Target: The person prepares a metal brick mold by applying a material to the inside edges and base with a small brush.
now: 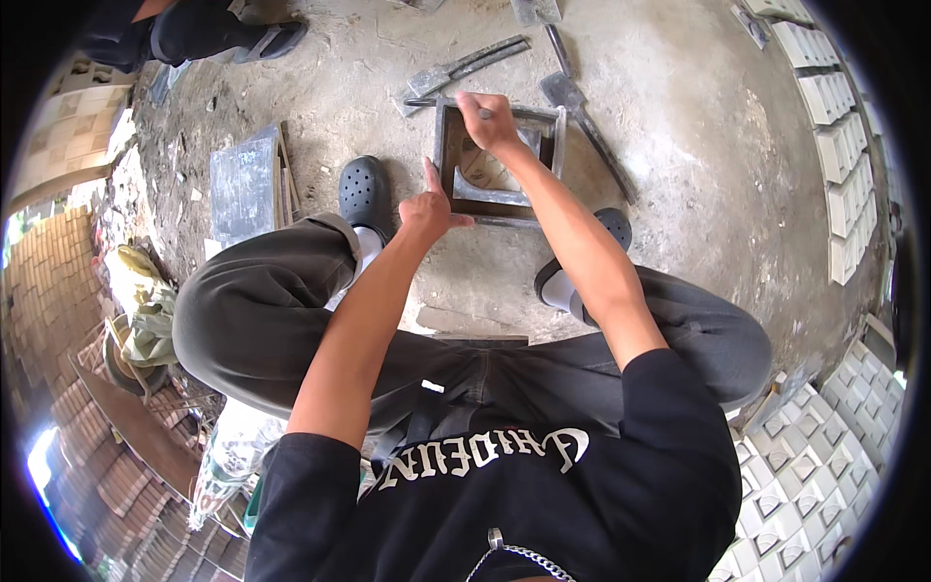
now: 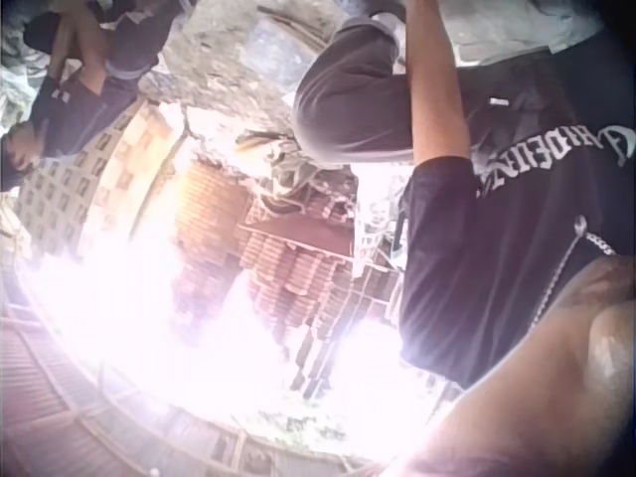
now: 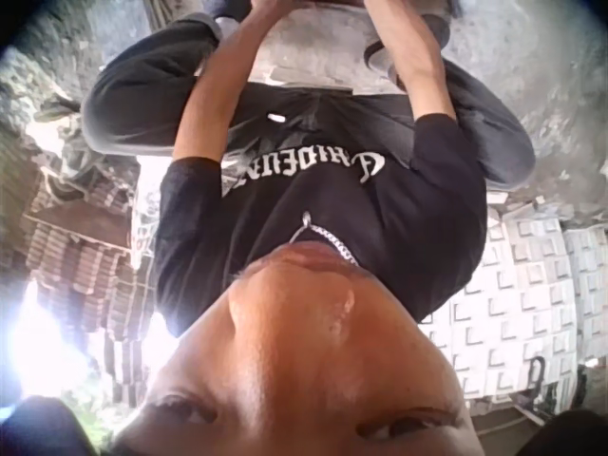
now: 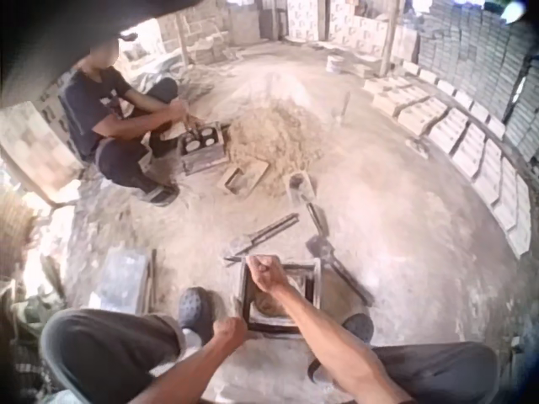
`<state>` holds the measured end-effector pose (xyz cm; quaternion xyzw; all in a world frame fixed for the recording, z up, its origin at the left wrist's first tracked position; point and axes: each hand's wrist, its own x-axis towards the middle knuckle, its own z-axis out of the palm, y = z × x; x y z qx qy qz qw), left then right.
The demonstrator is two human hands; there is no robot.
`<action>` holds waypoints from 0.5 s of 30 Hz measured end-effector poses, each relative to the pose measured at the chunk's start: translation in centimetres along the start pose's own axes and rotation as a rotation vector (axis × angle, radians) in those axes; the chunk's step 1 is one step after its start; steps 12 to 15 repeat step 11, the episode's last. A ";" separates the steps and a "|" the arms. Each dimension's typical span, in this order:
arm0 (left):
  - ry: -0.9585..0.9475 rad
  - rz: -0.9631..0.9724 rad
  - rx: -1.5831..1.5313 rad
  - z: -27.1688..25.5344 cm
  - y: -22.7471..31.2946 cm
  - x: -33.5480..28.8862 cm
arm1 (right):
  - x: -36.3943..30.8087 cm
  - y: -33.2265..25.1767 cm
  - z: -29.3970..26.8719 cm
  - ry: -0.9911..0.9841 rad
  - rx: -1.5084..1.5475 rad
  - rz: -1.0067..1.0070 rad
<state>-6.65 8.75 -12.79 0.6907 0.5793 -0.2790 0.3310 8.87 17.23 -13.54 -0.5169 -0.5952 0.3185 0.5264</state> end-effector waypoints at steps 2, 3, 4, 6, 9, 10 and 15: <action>0.021 -0.059 0.061 0.5 -0.1 0.0 | 0.7 -0.9 0.2 -0.044 -0.034 0.017; 0.009 -0.088 0.103 0.9 0.1 -0.1 | 0.8 -1.3 0.2 -0.006 -0.001 0.044; 0.000 -0.108 0.151 0.8 1.0 -0.1 | 0.8 -1.0 0.0 0.041 0.026 0.070; 0.016 -0.141 0.227 -0.1 2.1 0.2 | 0.6 -0.4 -0.7 0.108 0.042 0.035; -0.030 -0.157 0.275 -0.2 2.8 1.5 | 0.7 0.7 -1.5 0.029 0.017 0.116; -0.066 -0.151 0.300 -0.1 2.9 1.9 | 0.9 0.5 -1.5 0.033 0.045 0.125; -0.076 -0.158 0.291 0.4 2.9 1.9 | 1.2 0.3 -1.5 0.038 0.073 0.134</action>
